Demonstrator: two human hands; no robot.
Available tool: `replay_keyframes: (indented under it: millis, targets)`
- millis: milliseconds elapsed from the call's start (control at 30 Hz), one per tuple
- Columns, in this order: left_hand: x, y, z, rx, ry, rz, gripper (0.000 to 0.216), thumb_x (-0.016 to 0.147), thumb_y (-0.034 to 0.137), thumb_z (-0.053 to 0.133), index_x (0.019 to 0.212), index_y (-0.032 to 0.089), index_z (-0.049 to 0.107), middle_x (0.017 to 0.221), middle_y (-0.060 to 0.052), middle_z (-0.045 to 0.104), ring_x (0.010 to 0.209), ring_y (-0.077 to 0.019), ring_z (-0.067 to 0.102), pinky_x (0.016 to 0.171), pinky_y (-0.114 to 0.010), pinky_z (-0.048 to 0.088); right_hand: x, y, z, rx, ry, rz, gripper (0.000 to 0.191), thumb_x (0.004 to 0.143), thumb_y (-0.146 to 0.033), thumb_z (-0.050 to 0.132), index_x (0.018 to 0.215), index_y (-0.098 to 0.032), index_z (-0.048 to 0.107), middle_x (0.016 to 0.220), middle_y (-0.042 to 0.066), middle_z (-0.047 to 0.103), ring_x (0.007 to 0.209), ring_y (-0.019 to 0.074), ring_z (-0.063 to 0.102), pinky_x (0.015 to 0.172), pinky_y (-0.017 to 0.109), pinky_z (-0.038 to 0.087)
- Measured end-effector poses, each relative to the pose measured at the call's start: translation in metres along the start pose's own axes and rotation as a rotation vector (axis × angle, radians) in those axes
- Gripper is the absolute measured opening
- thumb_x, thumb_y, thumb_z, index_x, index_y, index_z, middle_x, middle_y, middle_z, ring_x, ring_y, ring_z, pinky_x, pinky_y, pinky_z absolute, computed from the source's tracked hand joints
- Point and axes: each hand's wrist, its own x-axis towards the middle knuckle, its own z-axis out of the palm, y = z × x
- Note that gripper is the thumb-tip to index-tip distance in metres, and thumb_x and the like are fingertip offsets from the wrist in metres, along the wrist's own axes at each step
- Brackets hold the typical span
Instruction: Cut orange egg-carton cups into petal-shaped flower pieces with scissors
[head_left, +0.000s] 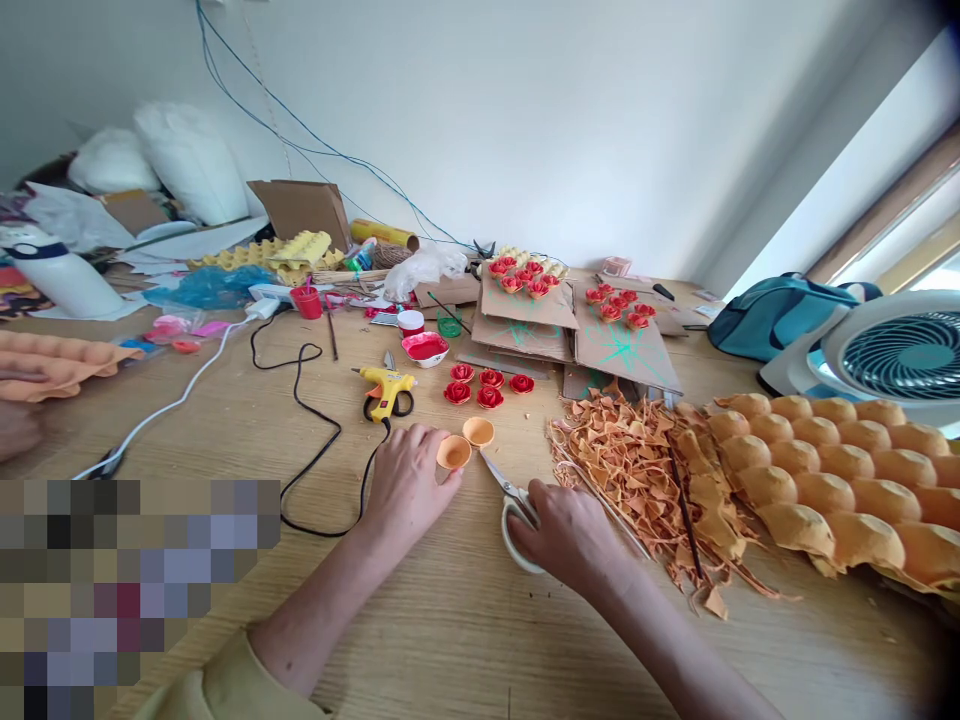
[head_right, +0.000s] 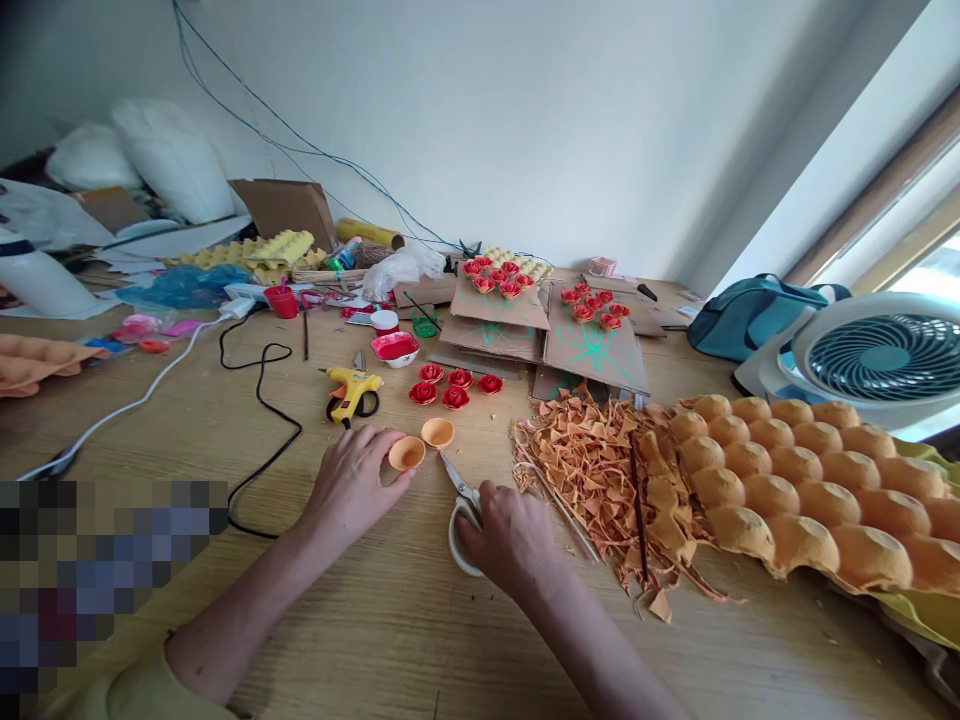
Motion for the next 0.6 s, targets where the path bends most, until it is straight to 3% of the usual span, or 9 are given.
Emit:
replay_keyframes:
  millis: [200,433,600]
  targets:
    - [-0.003,0.004,0.005,-0.008,-0.059,0.000,0.033,0.077,0.025,0.068,0.109,0.020,0.063,0.110,-0.011,0.066,0.099,-0.0310,0.058,0.086,-0.044,0.045,-0.003,0.032,0.000,-0.145,0.014,0.183,0.030,0.092,-0.044,0.051,0.091,-0.017,0.064,0.073,0.011,0.074,0.068,0.0255,0.071,0.056,0.028,0.034]
    - [-0.003,-0.002,0.008,-0.037,-0.053,0.007,0.043,0.077,0.023,0.069,0.119,0.023,0.058,0.116,-0.009,0.067,0.100,-0.0290,0.058,0.087,-0.043,0.044,-0.003,0.033,0.003,-0.078,0.129,0.114,0.030,0.092,-0.048,0.051,0.081,-0.021,0.059,0.063,0.004,0.070,0.059,0.0207,0.068,0.053,0.027,0.028]
    - [-0.002,-0.006,0.009,-0.096,-0.061,0.010,0.048,0.074,0.020,0.070,0.120,0.024,0.058,0.115,-0.009,0.066,0.103,-0.0306,0.057,0.089,-0.046,0.045,-0.006,0.041,0.014,-0.006,0.202,0.122,0.029,0.093,-0.046,0.048,0.086,-0.022,0.062,0.062,0.003,0.070,0.056,0.0187,0.064,0.054,0.026,0.029]
